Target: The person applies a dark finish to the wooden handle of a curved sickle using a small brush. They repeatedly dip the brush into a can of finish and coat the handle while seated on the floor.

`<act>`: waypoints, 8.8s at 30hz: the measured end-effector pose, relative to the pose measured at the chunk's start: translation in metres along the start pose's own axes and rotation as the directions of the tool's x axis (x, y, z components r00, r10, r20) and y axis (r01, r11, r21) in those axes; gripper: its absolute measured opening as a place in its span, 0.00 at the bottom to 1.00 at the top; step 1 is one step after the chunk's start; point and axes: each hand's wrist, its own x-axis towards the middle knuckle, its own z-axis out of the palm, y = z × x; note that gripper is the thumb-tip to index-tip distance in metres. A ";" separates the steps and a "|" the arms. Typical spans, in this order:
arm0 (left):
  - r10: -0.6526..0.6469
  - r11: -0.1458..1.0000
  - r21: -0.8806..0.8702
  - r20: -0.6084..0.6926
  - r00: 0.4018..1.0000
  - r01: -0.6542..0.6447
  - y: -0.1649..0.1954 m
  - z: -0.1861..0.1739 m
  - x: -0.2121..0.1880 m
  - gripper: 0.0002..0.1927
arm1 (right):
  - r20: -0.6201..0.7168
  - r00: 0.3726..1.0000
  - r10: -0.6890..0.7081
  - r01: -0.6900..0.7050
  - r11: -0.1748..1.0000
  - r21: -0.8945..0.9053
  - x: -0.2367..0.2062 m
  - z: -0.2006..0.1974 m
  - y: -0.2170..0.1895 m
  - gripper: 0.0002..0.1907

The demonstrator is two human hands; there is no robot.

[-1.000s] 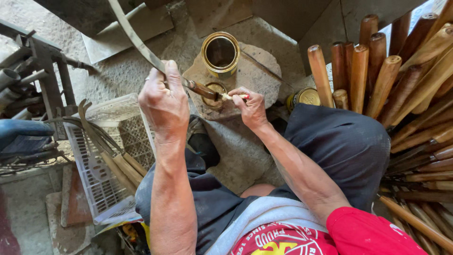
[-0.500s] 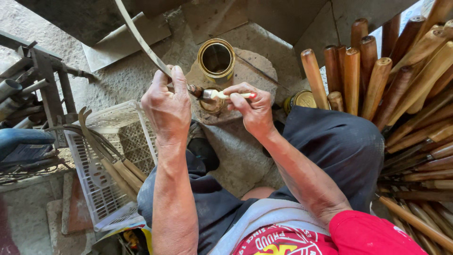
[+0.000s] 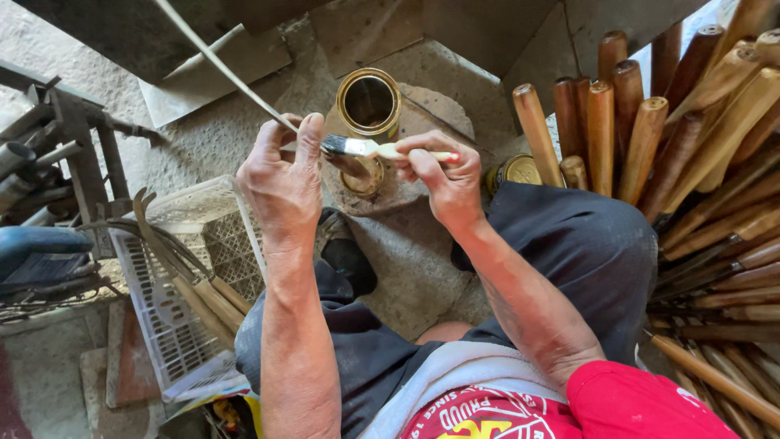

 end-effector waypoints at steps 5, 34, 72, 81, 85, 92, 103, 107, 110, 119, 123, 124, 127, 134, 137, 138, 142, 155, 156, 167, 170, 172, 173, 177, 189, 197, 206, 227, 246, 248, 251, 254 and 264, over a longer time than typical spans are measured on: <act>0.016 0.999 -0.040 -0.007 1.000 -0.016 0.001 -0.007 0.000 0.19 | -0.049 0.998 -0.029 0.027 0.999 -0.039 0.001 -0.013 0.004 0.10; -0.069 0.974 -0.219 -0.073 0.995 0.051 -0.030 -0.011 0.007 0.19 | -0.127 0.956 0.265 -0.287 0.935 -0.208 -0.011 -0.066 0.143 0.11; 0.046 0.997 -0.065 -0.046 0.998 -0.049 -0.015 -0.003 0.003 0.18 | -0.052 0.999 -0.006 0.009 0.999 0.054 0.001 -0.008 0.010 0.09; 0.082 0.996 -0.031 -0.004 0.997 -0.082 -0.006 -0.010 0.001 0.17 | -0.009 1.000 -0.015 0.015 1.000 -0.003 0.001 -0.013 0.008 0.09; 0.010 0.998 -0.064 -0.004 1.000 -0.010 -0.007 -0.010 0.004 0.17 | -0.028 0.999 0.018 -0.018 1.000 -0.002 0.003 -0.015 0.009 0.09; 0.002 0.990 -0.143 -0.025 1.000 -0.006 -0.024 -0.007 0.007 0.17 | -0.006 0.998 0.064 -0.063 0.994 0.090 0.006 -0.027 0.041 0.10; -0.007 0.976 -0.217 -0.060 0.998 -0.006 -0.037 -0.008 0.010 0.20 | -0.041 0.989 0.144 -0.145 0.989 -0.025 -0.001 -0.065 0.122 0.11; -0.004 0.978 -0.207 -0.053 0.999 -0.007 -0.037 -0.008 0.011 0.20 | -0.066 0.982 0.178 -0.183 0.980 -0.083 -0.004 -0.069 0.134 0.11; -0.044 0.985 -0.171 -0.024 0.999 0.039 -0.037 -0.009 0.011 0.18 | -0.075 0.977 0.201 -0.207 0.975 -0.087 -0.004 -0.069 0.138 0.11; -0.044 0.971 -0.234 0.001 0.999 0.043 -0.033 -0.012 0.010 0.16 | -0.129 0.960 0.248 -0.272 0.937 -0.221 -0.007 -0.062 0.140 0.10; -0.026 0.972 -0.234 -0.015 1.000 0.022 -0.031 -0.011 0.010 0.15 | -0.102 0.978 0.180 -0.202 0.933 -0.297 -0.008 -0.059 0.137 0.09; -0.007 0.975 -0.220 -0.023 1.000 0.002 -0.030 -0.010 0.010 0.15 | -0.109 0.974 0.197 -0.222 0.921 -0.320 -0.007 -0.056 0.138 0.09; 0.008 0.982 -0.189 -0.033 0.999 -0.014 -0.027 -0.009 0.011 0.15 | -0.122 0.968 0.217 -0.247 0.901 -0.355 -0.006 -0.050 0.141 0.10; -0.026 0.987 -0.160 -0.012 1.000 0.024 -0.019 -0.006 0.009 0.16 | -0.044 0.982 0.183 -0.188 0.951 -0.247 -0.010 -0.039 0.124 0.09; 0.005 0.989 -0.148 -0.015 1.000 -0.007 -0.019 -0.005 0.010 0.16 | -0.009 0.991 0.133 -0.132 0.961 -0.244 -0.010 -0.029 0.103 0.09; 0.004 0.989 -0.150 -0.015 1.000 -0.006 -0.019 -0.004 0.010 0.15 | 0.004 0.994 0.110 -0.106 0.961 -0.254 -0.010 -0.026 0.094 0.09; 0.004 0.993 -0.115 -0.011 1.000 -0.005 -0.021 -0.001 0.010 0.15 | 0.026 0.995 0.099 -0.092 0.976 -0.198 -0.009 -0.016 0.060 0.09; 0.058 0.984 -0.167 -0.002 0.998 -0.057 -0.023 -0.002 0.007 0.16 | 0.014 1.000 -0.006 0.005 0.999 0.054 -0.006 -0.008 0.017 0.11; 0.062 0.986 -0.151 -0.013 0.998 -0.063 -0.022 -0.002 0.007 0.16 | 0.002 1.000 -0.012 0.012 0.997 0.078 -0.006 -0.011 0.018 0.11; 0.078 0.997 -0.019 -0.101 0.992 -0.080 -0.028 0.002 0.010 0.14 | -0.073 0.997 0.017 -0.011 0.997 0.072 0.001 -0.028 0.041 0.10; 0.098 0.995 0.040 -0.119 0.988 -0.094 -0.030 0.004 0.009 0.13 | -0.049 0.998 0.048 -0.044 0.996 0.081 -0.001 -0.022 0.038 0.10; 0.093 0.995 0.037 -0.138 0.986 -0.089 -0.031 0.005 0.011 0.13 | -0.030 0.999 0.030 -0.027 0.997 0.075 0.003 -0.020 0.034 0.10; 0.068 0.998 0.012 -0.136 0.988 -0.067 -0.032 0.005 0.010 0.13 | -0.027 1.000 0.010 -0.008 0.998 0.067 0.002 -0.019 0.032 0.10; 0.104 0.994 0.057 -0.132 0.986 -0.097 -0.036 0.002 0.007 0.14 | 0.016 0.998 -0.058 0.058 0.998 0.018 -0.001 -0.021 0.030 0.10; -0.015 0.999 -0.046 -0.159 0.987 0.008 -0.047 -0.006 0.009 0.12 | -0.012 0.989 0.149 -0.148 0.987 0.068 0.003 -0.056 0.114 0.11; -0.048 0.998 -0.036 -0.149 0.988 0.043 -0.048 -0.009 0.010 0.13 | -0.061 0.978 0.201 -0.201 0.980 -0.007 0.002 -0.067 0.133 0.12; -0.054 0.998 0.009 -0.141 0.989 0.055 -0.041 -0.010 0.009 0.13 | -0.144 0.954 0.263 -0.276 0.958 -0.082 -0.003 -0.065 0.140 0.12; 0.198 0.974 0.148 -0.167 0.966 -0.174 -0.028 0.006 0.006 0.12 | 0.024 0.993 0.118 -0.110 0.973 -0.204 -0.002 -0.009 0.083 0.09; 0.197 0.980 0.065 -0.153 0.968 -0.189 -0.020 0.001 0.003 0.14 | -0.007 1.000 -0.003 0.003 1.000 -0.012 0.011 -0.003 0.000 0.09; 0.124 0.992 0.040 -0.101 0.987 -0.121 -0.018 -0.001 0.002 0.14 | -0.053 0.996 -0.073 0.069 0.994 -0.083 0.019 -0.010 0.005 0.09; 0.037 0.999 0.030 -0.049 0.998 -0.035 -0.016 -0.003 0.000 0.15 | -0.006 0.998 -0.058 0.054 0.967 -0.249 0.041 -0.024 0.010 0.09; 0.078 0.996 0.047 -0.055 0.995 -0.076 -0.017 -0.002 0.003 0.14 | 0.111 0.994 -0.006 0.057 0.884 -0.463 0.085 -0.026 0.026 0.10; 0.164 0.985 0.071 -0.117 0.979 -0.157 -0.021 0.005 0.006 0.16 | 0.168 0.971 0.168 0.149 0.119 -0.982 0.157 0.003 0.084 0.10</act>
